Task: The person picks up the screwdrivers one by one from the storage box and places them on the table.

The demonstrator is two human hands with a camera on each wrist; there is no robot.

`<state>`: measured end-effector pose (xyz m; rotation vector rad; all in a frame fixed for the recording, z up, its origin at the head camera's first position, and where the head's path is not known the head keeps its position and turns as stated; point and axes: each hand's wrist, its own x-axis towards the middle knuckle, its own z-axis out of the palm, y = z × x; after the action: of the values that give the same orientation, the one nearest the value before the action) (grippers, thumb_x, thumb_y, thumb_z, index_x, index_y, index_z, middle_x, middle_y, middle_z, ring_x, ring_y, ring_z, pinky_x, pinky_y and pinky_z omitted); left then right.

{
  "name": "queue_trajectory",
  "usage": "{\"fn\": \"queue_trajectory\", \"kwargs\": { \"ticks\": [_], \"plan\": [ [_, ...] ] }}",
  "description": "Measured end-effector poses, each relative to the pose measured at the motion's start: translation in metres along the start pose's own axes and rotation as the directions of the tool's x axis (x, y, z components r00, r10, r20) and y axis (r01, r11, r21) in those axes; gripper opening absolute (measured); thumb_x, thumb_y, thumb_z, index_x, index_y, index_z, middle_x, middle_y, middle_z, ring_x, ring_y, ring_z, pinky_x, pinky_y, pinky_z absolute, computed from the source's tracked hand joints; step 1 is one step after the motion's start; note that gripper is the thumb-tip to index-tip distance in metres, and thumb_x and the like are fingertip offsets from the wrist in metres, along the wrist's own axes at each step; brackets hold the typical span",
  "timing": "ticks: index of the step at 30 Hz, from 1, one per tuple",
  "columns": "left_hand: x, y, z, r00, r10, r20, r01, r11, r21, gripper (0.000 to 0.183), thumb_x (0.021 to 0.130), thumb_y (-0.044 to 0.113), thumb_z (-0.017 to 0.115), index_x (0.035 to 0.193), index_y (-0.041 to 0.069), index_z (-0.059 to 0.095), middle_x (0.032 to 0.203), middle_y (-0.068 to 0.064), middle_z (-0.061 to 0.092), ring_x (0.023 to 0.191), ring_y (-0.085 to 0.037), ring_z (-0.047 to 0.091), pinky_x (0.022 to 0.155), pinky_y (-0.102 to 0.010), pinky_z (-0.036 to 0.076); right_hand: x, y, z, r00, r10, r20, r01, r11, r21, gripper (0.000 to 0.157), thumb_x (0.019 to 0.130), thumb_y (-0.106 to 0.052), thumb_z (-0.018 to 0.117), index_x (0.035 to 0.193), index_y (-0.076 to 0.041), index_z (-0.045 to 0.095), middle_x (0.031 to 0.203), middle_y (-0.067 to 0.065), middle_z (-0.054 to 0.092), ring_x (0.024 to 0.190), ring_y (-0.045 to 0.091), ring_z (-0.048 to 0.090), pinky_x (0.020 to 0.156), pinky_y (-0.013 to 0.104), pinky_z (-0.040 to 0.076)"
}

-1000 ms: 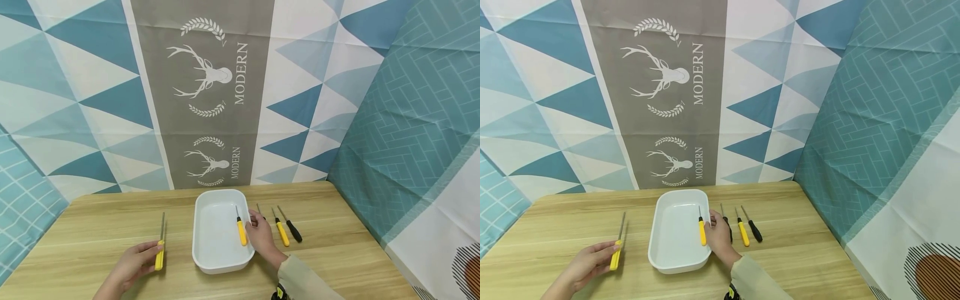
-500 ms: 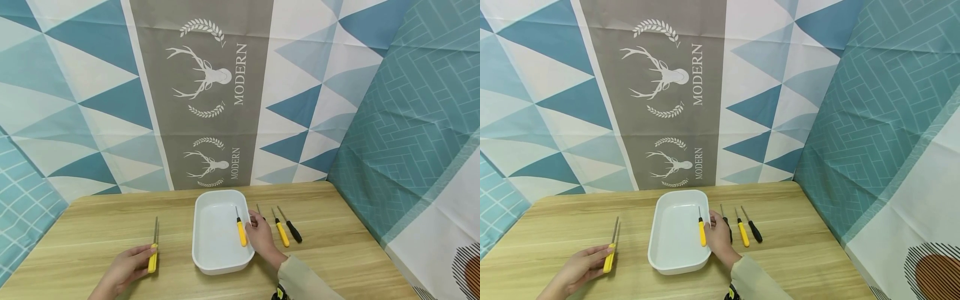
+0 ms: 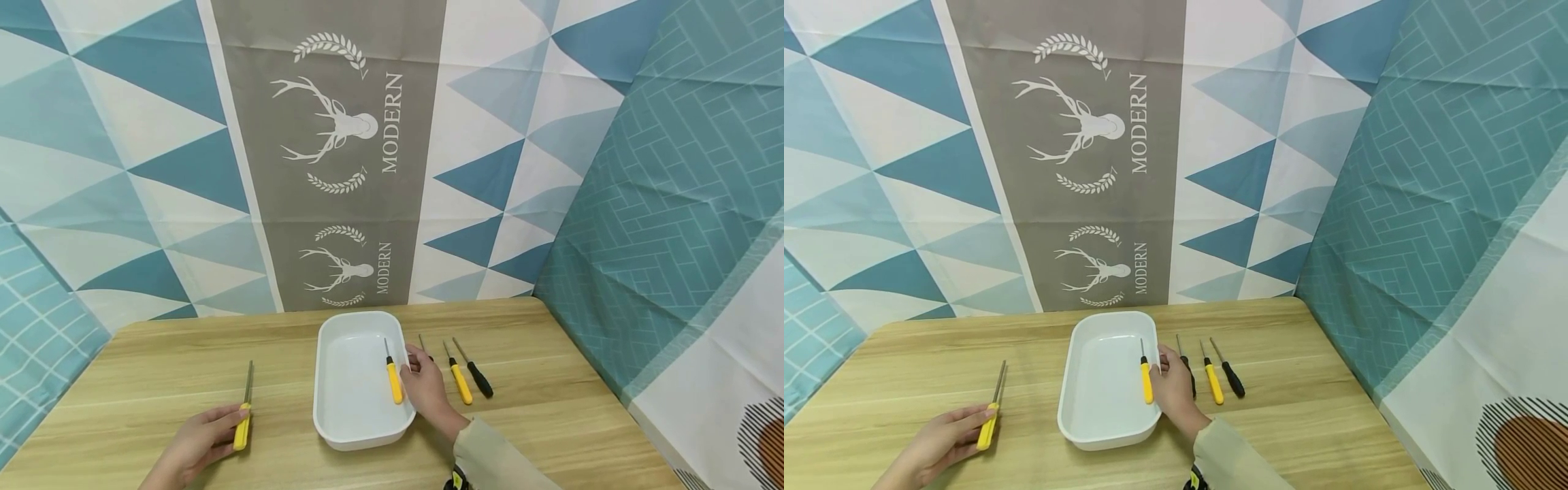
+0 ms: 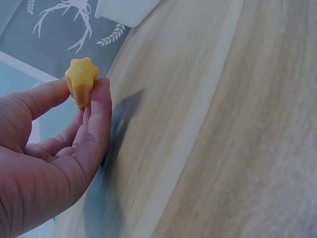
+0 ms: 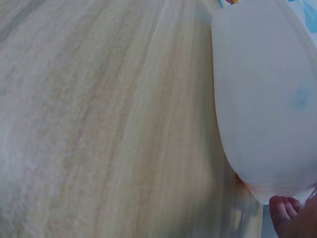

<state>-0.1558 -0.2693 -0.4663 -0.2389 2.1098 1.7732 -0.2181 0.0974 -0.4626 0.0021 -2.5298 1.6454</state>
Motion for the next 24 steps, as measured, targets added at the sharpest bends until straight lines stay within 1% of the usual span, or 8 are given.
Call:
{"fn": "queue_trajectory", "kwargs": {
  "ticks": [6,14,17,24],
  "plan": [
    [0.0,-0.0002,-0.0025,1.0,-0.002,-0.01,0.002,1.0,-0.009,0.072,0.092,0.032,0.057,0.135,-0.018,0.027,0.101,-0.003,0.062,0.089,-0.014,0.062,0.077,-0.028,0.057,-0.0001,0.0003,-0.0001,1.0,-0.002,0.001,0.002,1.0,0.002,0.042,0.09,-0.006,0.054,0.131,-0.004,0.05,0.109,0.015,0.06,0.093,0.019,0.056,0.079,0.029,0.053],
    [-0.0014,-0.0006,-0.0049,0.999,-0.01,-0.04,0.01,1.0,0.001,0.073,0.093,0.033,0.057,0.136,-0.017,0.027,0.102,-0.004,0.063,0.089,-0.014,0.062,0.077,-0.028,0.057,-0.001,0.0,-0.0004,1.0,-0.008,-0.001,0.008,1.0,-0.006,0.041,0.09,-0.007,0.054,0.131,-0.003,0.05,0.108,0.015,0.06,0.094,0.02,0.056,0.081,0.032,0.054],
    [-0.0018,-0.0012,-0.0058,0.999,-0.01,-0.039,0.01,1.0,0.012,0.073,0.093,0.034,0.056,0.136,-0.018,0.027,0.103,-0.005,0.062,0.09,-0.014,0.062,0.077,-0.028,0.056,-0.0011,-0.0004,-0.0006,1.0,-0.012,0.002,0.012,1.0,-0.006,0.041,0.09,-0.007,0.054,0.131,-0.003,0.05,0.108,0.015,0.06,0.094,0.02,0.056,0.081,0.032,0.054],
    [-0.0022,-0.003,-0.0077,0.999,-0.003,-0.038,0.004,1.0,0.021,0.069,0.094,0.034,0.055,0.134,-0.017,0.031,0.102,-0.003,0.063,0.089,-0.014,0.062,0.076,-0.026,0.056,-0.0009,-0.0002,-0.0005,1.0,-0.012,0.0,0.012,1.0,-0.006,0.041,0.09,-0.007,0.054,0.131,-0.003,0.05,0.109,0.015,0.06,0.094,0.02,0.056,0.08,0.032,0.054]
  ]
}}
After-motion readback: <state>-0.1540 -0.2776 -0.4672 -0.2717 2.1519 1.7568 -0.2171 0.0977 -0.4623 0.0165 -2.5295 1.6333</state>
